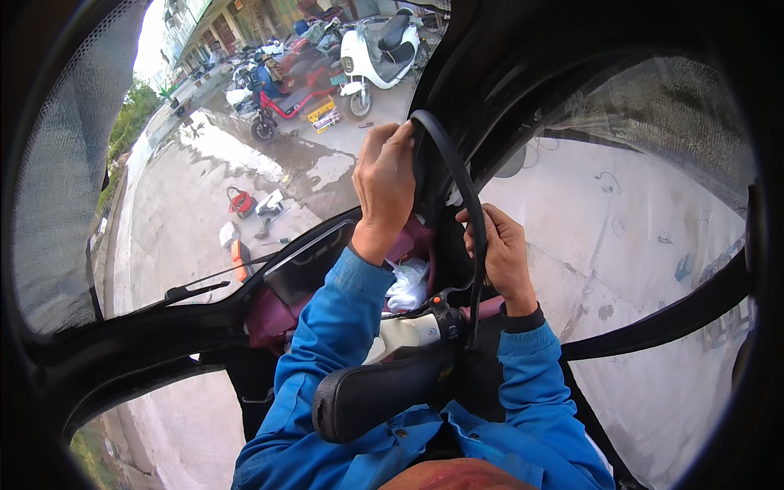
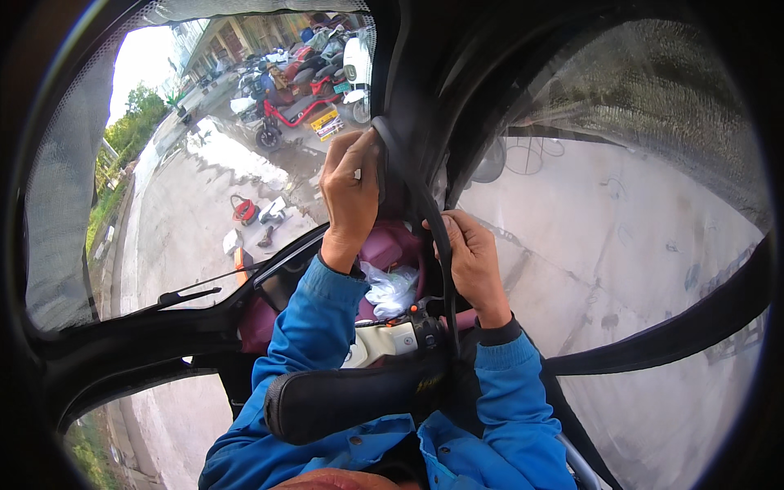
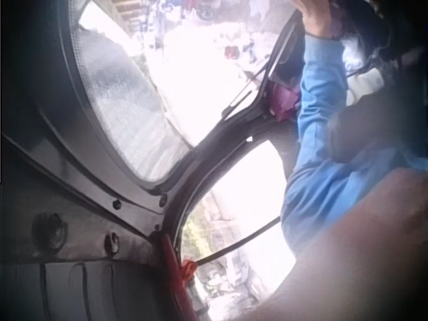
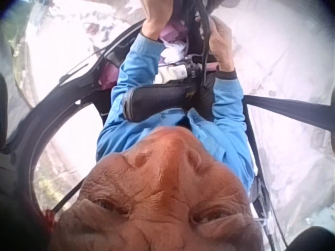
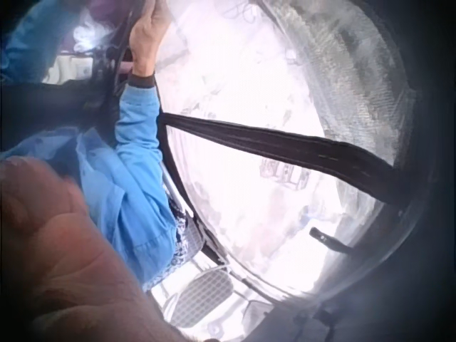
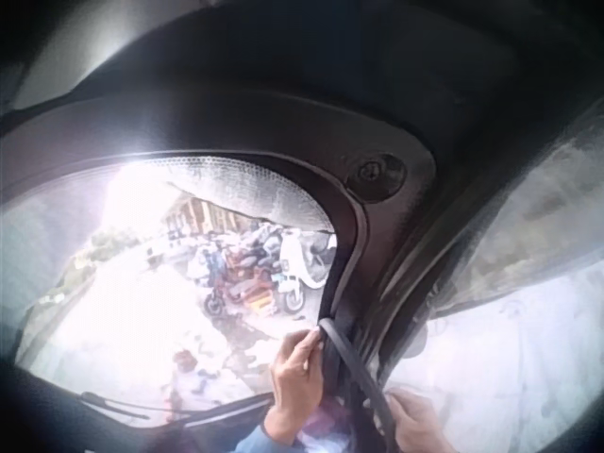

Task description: The person secures a black rubber seal onto the frame of a scooter canopy using a rubber band. They repeatedly stretch and attach the band to hold the seal in place while seated on the scooter.

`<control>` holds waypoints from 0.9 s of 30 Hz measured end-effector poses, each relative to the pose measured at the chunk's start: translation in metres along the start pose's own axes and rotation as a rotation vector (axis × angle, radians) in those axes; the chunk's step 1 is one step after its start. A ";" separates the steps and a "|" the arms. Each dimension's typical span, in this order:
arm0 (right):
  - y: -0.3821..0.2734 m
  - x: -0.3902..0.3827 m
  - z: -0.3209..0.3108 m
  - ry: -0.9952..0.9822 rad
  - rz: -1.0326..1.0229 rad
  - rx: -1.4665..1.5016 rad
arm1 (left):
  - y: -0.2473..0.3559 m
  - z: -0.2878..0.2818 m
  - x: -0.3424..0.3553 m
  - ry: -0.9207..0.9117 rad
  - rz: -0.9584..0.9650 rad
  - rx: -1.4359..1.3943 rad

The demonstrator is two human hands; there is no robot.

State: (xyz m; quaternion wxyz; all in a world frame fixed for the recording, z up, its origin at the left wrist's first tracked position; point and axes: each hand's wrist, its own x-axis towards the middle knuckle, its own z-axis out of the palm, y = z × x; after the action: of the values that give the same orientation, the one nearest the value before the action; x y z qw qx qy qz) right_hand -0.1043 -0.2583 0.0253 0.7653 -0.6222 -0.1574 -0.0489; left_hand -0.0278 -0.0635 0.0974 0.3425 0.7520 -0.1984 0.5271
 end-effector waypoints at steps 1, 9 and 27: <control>0.002 0.002 -0.001 0.004 0.020 0.049 | 0.000 -0.001 0.001 0.004 0.005 0.004; 0.025 -0.022 -0.019 0.149 -0.047 0.059 | 0.007 -0.004 0.002 -0.005 -0.072 -0.049; -0.088 -0.035 0.022 0.266 -0.435 -0.326 | 0.017 -0.009 0.005 -0.066 -0.079 -0.021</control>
State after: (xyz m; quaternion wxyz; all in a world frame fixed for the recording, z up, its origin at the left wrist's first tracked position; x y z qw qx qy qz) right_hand -0.1653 -0.2603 0.1007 0.6408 -0.6767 -0.1757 -0.3172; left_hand -0.0431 -0.0683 0.1096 0.3641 0.7726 -0.1852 0.4861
